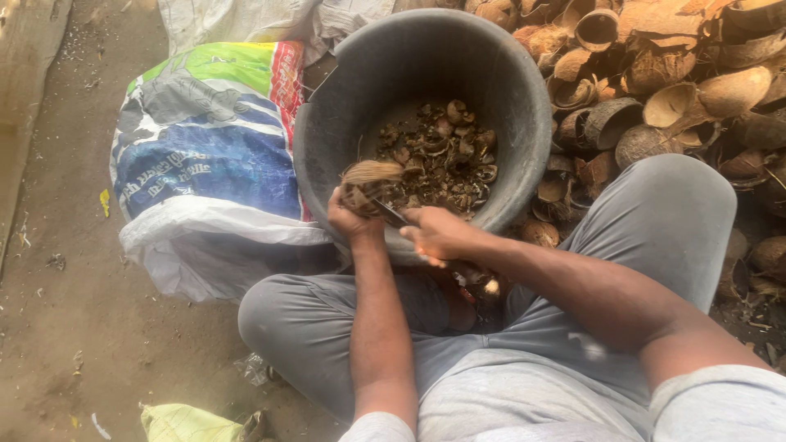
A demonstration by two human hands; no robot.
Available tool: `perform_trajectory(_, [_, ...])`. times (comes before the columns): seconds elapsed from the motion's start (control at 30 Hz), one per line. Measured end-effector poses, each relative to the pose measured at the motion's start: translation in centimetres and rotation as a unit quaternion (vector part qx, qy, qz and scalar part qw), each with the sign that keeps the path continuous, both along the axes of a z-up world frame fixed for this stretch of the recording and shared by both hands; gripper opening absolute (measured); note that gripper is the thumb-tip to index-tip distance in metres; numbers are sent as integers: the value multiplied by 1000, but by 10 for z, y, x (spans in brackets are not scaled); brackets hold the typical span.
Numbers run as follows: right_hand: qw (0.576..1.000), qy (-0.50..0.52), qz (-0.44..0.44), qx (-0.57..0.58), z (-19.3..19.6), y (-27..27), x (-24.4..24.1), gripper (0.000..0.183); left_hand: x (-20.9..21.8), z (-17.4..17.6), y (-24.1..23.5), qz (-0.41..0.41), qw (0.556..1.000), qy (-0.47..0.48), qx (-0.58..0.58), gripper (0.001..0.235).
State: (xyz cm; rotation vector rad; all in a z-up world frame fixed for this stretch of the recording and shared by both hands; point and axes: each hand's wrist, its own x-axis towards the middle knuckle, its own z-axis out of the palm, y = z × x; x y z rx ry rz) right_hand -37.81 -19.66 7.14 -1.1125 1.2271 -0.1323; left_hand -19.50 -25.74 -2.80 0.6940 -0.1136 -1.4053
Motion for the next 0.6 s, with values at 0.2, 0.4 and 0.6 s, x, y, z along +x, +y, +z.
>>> perform_trajectory(0.2, [930, 208, 146, -266, -5, -7, -42, 50, -10, 20, 4, -39, 998, -2, 50, 54])
perform_trajectory(0.4, [913, 212, 207, -279, -1, -11, -36, 54, -30, 28, 12, -106, 994, -12, 24, 57])
perform_trajectory(0.6, [909, 229, 211, -275, 3, -16, -33, 55, -27, 0, 10, -84, 995, -38, 45, 41])
